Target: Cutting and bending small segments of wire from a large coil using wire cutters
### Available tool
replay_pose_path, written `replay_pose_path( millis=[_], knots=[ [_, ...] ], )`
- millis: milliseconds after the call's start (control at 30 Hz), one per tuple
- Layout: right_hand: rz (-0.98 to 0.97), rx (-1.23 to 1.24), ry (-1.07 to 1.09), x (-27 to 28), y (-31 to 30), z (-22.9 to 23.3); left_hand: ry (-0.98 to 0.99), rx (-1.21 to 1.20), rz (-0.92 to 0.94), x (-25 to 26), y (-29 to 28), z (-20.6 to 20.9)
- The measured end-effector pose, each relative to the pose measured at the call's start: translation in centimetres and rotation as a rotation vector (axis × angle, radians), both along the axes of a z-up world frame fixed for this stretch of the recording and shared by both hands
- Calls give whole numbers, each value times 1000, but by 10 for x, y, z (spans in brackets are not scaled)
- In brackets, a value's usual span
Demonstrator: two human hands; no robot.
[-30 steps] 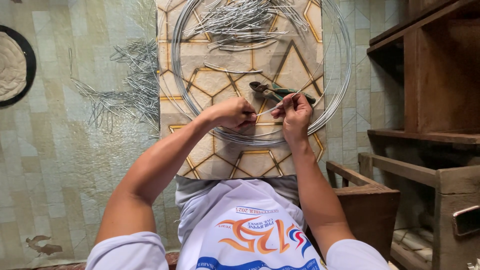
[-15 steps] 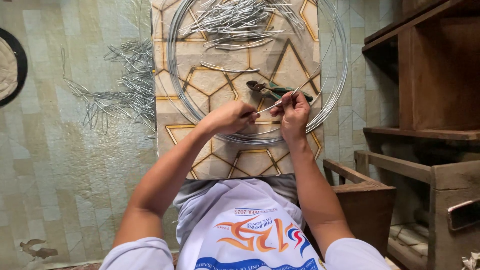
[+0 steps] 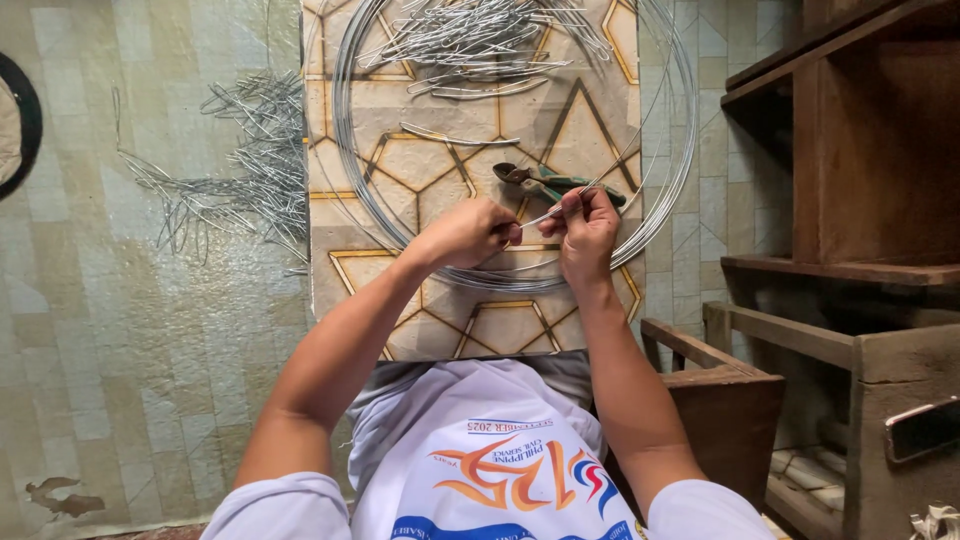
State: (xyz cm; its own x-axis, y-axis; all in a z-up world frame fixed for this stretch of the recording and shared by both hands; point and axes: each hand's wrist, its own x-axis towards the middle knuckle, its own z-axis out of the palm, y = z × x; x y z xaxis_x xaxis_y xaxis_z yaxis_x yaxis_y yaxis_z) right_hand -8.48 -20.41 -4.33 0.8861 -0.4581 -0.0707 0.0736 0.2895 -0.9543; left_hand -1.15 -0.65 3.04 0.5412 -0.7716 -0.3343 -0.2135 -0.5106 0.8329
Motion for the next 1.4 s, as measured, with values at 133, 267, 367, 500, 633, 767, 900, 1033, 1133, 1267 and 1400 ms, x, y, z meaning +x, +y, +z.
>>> replay_pose_path(
  millis=[133,267,367,500,633,767,900,1033,1133,1267,1400],
  knots=[
    [6,-7,10,0,-2,-2,18,-23,25,-2,-1,-14],
    [5,-11,3,-1,-2,-2,-13,-32,31,-4,-2,-18],
    [0,-8,3,1,-2,-2,-37,-62,27,-8,-4,-15],
    [-12,-17,-5,2,1,-1,-166,-35,69,-18,-8,-6],
    [2,-41,-19,1,-1,-2,-483,-31,164,-35,-24,-15],
    [1,-100,-5,3,-4,-11,-704,-46,282,-50,-40,-19],
    [1,-123,1,1,-5,-10,-842,-137,368,-52,-40,-21],
    [9,-135,11,0,3,2,-921,-192,417,-51,-33,-38],
    [36,-180,27,-3,6,24,-888,-259,445,-51,-29,-39],
    [-104,-411,142,-15,-19,75,-854,-317,465,-50,-28,-43],
    [-464,-866,99,12,-122,54,-901,-323,436,-49,-29,-41]
  ],
)
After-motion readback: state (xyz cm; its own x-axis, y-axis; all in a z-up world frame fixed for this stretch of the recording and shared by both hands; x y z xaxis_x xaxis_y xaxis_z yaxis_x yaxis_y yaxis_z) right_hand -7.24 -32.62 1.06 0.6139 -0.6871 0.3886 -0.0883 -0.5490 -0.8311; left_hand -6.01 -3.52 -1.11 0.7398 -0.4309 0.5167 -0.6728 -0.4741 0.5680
